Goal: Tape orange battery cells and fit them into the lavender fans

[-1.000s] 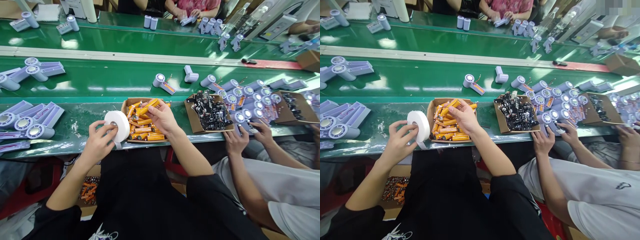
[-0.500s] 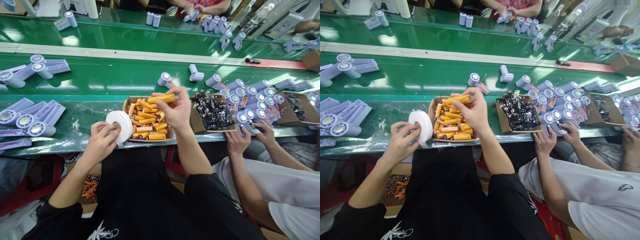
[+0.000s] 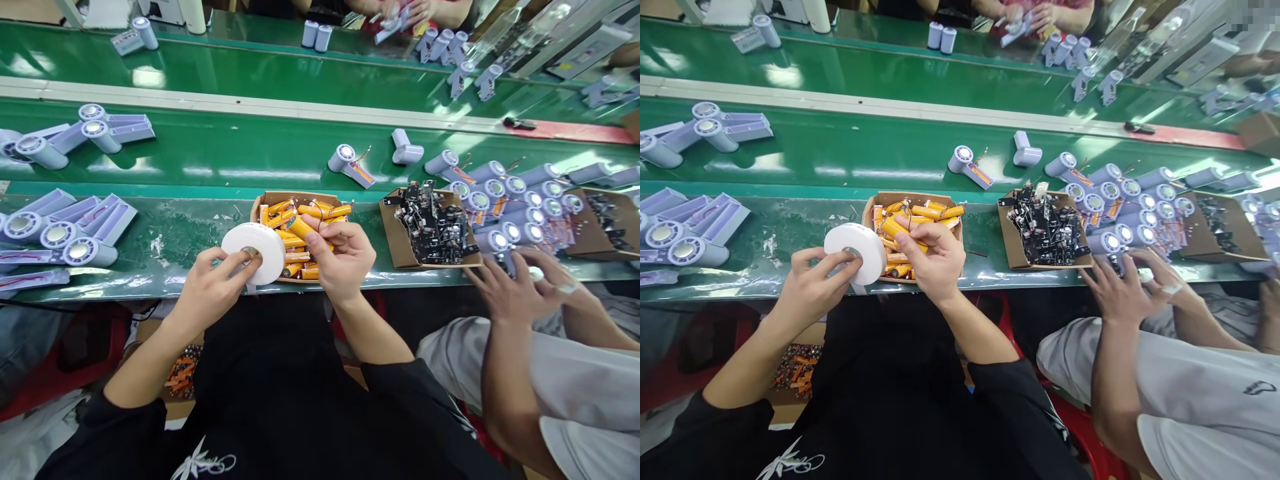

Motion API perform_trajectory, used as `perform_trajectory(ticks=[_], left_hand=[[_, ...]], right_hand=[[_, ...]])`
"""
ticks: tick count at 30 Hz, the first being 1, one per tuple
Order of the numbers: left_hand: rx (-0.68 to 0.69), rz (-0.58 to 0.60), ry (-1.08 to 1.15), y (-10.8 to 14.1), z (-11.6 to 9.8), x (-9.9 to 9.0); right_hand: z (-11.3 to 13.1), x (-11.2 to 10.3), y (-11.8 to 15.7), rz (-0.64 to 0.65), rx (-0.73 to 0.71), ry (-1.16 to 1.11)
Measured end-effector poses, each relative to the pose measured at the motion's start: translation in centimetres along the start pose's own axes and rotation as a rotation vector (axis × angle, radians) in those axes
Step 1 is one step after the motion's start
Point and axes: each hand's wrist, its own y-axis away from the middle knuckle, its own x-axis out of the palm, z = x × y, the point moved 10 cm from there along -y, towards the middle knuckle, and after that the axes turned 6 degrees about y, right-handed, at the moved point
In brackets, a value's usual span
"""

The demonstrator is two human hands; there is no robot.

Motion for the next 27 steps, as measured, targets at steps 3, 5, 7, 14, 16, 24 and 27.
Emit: perform_trajectory(ticks=[3,5,7,14,16,24,27], left_hand=[[0.041,0.007,-0.056,-0.5,-0.7,-0.2],[0.053,0.019,-0.096,-0.9,-0.7,-0.4],[0.077,0.019,-0.11,-1.2,-0.6,-0.8],[0.163,0.021,-0.091,-2.1,-0.5,-2.6],[0.121,0.028,-0.096,-2.3,-0.5,-2.3],[-0.109,-0.053,-0.043,-1.3,-4.0,-0.5],[-0.143,-0.062,-0.028,0.5,-2.9,-1.7]], right_hand=[[-0.7,0.6,1.5,-0.017,-0.023,0.022],[-1.4,1.3,2.3,0.033,-0.008,0.033],[-2.3,1.8,2.5,0.119,0.055,0.001],[-2.5,2.7,-0.6,0.676,0.264,0.101],[-2.3,2.5,-1.3,0.636,0.272,0.06],[-6.1,0.9,1.7,-0.057,0.404,-0.409],[-6.2,-2.1,-1.0,-0.072,0.36,-0.453]])
